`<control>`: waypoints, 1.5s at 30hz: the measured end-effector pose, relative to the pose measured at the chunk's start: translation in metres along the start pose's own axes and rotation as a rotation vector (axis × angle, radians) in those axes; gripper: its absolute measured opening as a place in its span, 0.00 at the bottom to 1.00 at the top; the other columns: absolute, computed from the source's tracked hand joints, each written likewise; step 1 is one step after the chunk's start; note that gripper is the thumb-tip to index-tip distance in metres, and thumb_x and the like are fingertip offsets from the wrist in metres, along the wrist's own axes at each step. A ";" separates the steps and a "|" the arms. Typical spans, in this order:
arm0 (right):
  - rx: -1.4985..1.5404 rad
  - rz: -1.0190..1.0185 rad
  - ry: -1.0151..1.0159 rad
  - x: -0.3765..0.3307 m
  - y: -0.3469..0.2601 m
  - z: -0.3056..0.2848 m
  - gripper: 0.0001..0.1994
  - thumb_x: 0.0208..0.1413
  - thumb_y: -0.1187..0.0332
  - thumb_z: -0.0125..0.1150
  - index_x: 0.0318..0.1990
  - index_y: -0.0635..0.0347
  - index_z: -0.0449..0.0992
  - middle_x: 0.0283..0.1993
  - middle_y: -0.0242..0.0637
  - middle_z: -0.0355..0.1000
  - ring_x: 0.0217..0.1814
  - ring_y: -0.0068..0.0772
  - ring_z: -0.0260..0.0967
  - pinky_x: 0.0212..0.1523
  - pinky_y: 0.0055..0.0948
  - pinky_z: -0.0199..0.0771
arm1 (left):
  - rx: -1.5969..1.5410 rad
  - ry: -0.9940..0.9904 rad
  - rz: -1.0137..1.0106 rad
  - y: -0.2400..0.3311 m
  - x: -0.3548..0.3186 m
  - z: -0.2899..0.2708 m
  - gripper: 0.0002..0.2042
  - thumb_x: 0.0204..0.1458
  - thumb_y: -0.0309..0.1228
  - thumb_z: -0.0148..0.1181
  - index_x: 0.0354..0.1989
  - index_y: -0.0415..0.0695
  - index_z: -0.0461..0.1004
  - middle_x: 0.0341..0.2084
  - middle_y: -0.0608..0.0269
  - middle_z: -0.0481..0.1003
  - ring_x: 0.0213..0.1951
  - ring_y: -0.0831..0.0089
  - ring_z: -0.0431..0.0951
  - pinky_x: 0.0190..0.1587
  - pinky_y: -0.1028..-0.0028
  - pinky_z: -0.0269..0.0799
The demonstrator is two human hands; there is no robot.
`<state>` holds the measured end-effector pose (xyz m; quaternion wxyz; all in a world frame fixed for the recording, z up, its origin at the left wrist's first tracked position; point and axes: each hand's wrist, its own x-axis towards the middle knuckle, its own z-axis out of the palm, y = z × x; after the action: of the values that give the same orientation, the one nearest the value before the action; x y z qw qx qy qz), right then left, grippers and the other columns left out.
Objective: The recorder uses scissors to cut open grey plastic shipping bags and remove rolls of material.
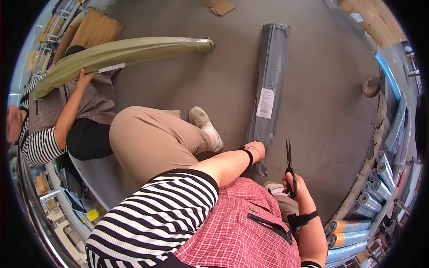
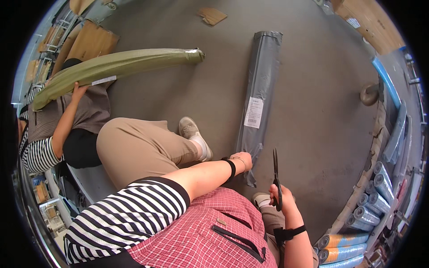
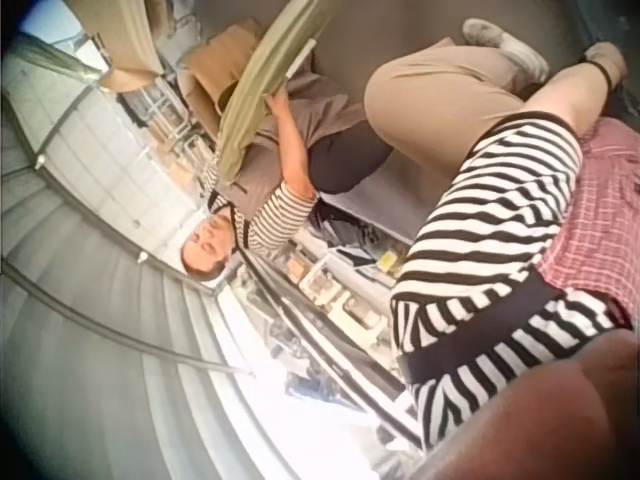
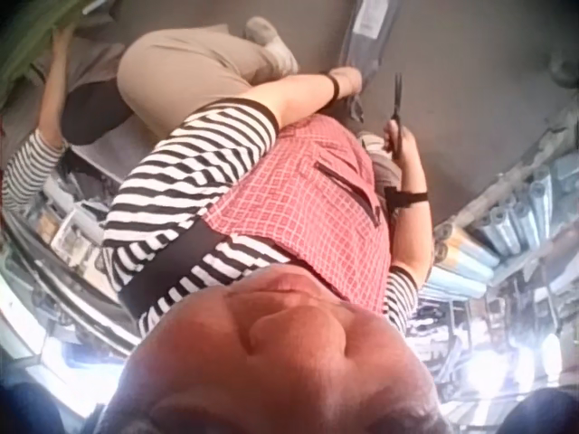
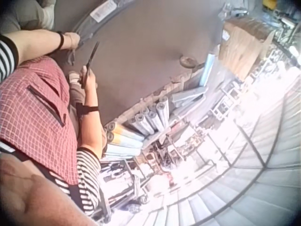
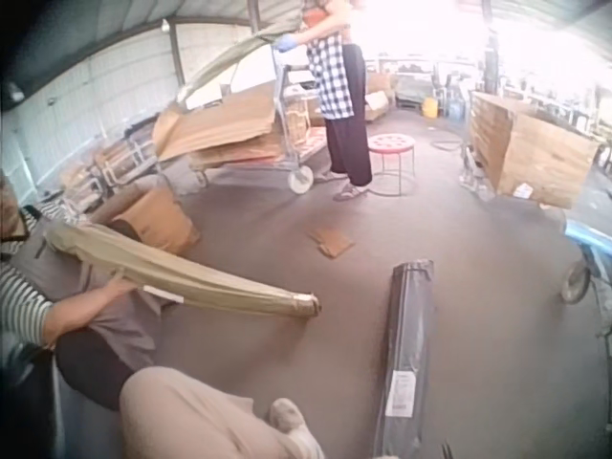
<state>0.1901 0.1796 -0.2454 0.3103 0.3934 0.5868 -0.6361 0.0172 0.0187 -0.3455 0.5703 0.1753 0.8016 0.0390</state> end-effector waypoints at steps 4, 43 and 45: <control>0.035 0.012 -0.048 -0.006 0.021 0.004 0.25 0.62 0.45 0.55 0.37 0.64 0.72 0.26 0.32 0.68 0.24 0.26 0.67 0.26 0.29 0.71 | 0.123 0.134 0.114 -0.010 0.006 0.018 0.13 0.52 0.32 0.58 0.42 0.40 0.82 0.46 0.47 0.79 0.50 0.54 0.80 0.49 0.61 0.77; 0.549 -0.041 -0.300 0.093 0.018 0.067 0.34 0.55 0.29 0.48 0.33 0.57 0.72 0.20 0.30 0.66 0.18 0.28 0.63 0.23 0.27 0.66 | -0.527 -0.330 0.370 -0.068 -0.006 -0.019 0.14 0.58 0.37 0.58 0.27 0.39 0.78 0.18 0.62 0.77 0.20 0.72 0.77 0.25 0.72 0.73; 0.580 -0.016 -0.243 0.109 0.004 0.062 0.35 0.55 0.28 0.48 0.32 0.57 0.72 0.20 0.30 0.65 0.18 0.28 0.63 0.23 0.27 0.67 | -0.432 -0.364 0.391 -0.068 -0.006 -0.023 0.14 0.57 0.37 0.58 0.26 0.40 0.78 0.19 0.62 0.77 0.20 0.72 0.77 0.27 0.72 0.73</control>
<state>0.1312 0.1249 -0.3413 0.2480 0.3819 0.3423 -0.8219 -0.0190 -0.0439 -0.3504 0.7095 0.2050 0.6112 0.2844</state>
